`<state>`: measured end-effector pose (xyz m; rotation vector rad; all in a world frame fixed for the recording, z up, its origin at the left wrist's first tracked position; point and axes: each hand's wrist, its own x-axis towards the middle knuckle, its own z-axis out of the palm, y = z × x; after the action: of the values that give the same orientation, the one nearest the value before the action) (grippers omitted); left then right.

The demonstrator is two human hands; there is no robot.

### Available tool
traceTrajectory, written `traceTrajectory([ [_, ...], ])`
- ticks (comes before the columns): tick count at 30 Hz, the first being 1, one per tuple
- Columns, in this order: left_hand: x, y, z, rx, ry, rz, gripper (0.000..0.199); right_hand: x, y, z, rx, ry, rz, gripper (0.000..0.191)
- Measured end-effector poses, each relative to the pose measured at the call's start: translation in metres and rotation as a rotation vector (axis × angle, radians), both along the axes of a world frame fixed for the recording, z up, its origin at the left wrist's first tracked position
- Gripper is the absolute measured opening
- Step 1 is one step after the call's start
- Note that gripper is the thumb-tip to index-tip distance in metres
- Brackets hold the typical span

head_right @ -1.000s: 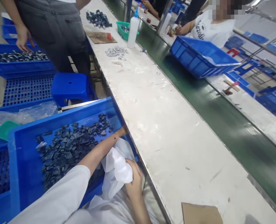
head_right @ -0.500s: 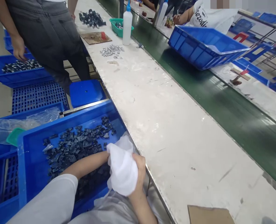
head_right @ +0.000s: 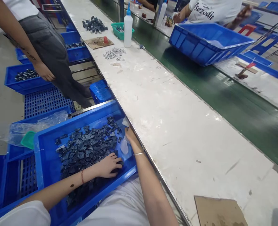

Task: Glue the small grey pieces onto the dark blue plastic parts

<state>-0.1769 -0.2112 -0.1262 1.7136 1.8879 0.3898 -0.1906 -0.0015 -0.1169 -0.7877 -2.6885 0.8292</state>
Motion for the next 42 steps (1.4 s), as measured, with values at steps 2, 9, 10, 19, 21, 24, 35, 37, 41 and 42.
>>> traceTrajectory([
  [2,0.002,-0.016,0.002,-0.019,-0.038,0.004,0.021,0.007,-0.007,0.007,-0.028,-0.061,0.027,0.047],
  [9,0.014,-0.093,0.017,-0.021,-0.115,0.508,0.020,0.063,-0.096,0.010,-0.296,-0.310,0.246,0.053],
  [10,0.016,-0.106,0.015,-0.026,-0.086,0.695,0.027,0.066,-0.106,0.004,-0.346,-0.381,0.246,0.061],
  [19,0.022,-0.141,-0.040,-0.228,0.042,1.947,0.055,0.048,-0.144,-0.022,-0.582,-0.564,0.137,0.097],
  [21,0.009,-0.133,-0.043,-0.218,0.043,2.010,0.052,0.046,-0.147,-0.020,-0.611,-0.541,0.159,0.092],
  [24,-0.013,-0.123,-0.042,-0.193,0.069,2.066,0.048,0.038,-0.151,-0.020,-0.650,-0.492,0.236,0.084],
  [35,-0.036,-0.114,-0.031,0.089,-0.157,2.026,0.038,0.011,-0.171,-0.036,-0.801,-0.351,0.336,0.067],
  [37,-0.035,-0.104,-0.033,0.182,-0.259,2.002,0.036,0.013,-0.183,-0.036,-0.841,-0.331,0.309,0.071],
  [41,-0.029,-0.080,-0.035,0.342,-0.416,2.054,0.037,0.017,-0.193,-0.030,-0.882,-0.260,0.221,0.062],
  [42,-0.027,-0.076,-0.034,0.376,-0.450,2.079,0.037,0.017,-0.192,-0.026,-0.881,-0.232,0.207,0.057],
])
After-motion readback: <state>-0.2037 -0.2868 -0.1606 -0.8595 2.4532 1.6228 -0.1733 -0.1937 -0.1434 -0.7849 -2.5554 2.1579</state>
